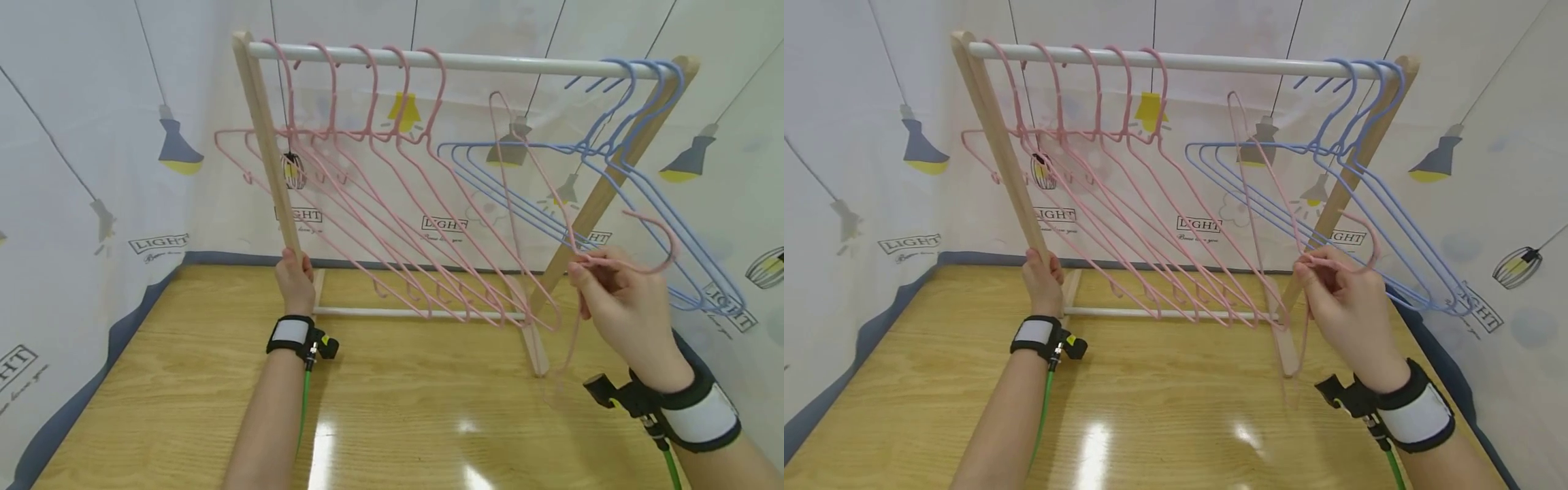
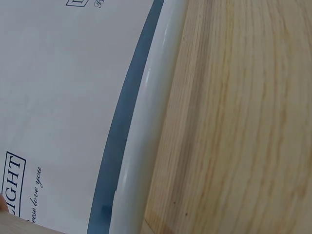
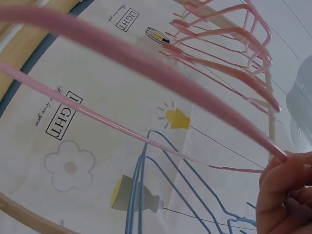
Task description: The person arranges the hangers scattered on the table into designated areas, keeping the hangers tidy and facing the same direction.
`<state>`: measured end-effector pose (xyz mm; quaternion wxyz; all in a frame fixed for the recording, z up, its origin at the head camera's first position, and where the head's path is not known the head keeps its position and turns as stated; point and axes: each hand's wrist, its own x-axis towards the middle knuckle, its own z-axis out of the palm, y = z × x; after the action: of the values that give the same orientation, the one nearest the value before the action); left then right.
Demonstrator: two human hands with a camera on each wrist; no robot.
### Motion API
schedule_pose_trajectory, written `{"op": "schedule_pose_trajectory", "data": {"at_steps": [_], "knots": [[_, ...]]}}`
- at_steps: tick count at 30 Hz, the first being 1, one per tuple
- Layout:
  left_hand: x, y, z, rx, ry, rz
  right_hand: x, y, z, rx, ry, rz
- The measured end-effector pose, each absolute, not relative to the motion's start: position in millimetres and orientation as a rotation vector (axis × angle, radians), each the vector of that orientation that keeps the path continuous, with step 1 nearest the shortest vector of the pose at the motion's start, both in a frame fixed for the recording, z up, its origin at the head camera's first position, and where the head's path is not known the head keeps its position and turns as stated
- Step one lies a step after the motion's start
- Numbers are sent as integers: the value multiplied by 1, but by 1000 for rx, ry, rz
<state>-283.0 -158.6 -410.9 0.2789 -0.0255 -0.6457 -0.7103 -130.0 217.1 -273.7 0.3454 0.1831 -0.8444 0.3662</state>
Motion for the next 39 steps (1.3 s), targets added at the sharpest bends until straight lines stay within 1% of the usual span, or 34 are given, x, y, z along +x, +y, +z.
{"op": "schedule_pose_trajectory", "data": {"at_steps": [4, 10, 20, 26, 39], "knots": [[-283, -160, -411, -62, -1724, -1917, -146, 209, -252, 450, -2274, 867], [-285, -161, -411, -64, -1709, -1923, -169, 196, -220, 428, -2421, 874], [-286, -162, -411, -61, -1702, -1938, -208, 165, -174, 523, -2521, 854], [-284, -161, -410, -59, -1708, -1927, -223, 150, -159, 627, -2554, 798], [-283, -159, -412, -67, -1726, -1917, -241, 139, -143, 569, -2664, 715]]}}
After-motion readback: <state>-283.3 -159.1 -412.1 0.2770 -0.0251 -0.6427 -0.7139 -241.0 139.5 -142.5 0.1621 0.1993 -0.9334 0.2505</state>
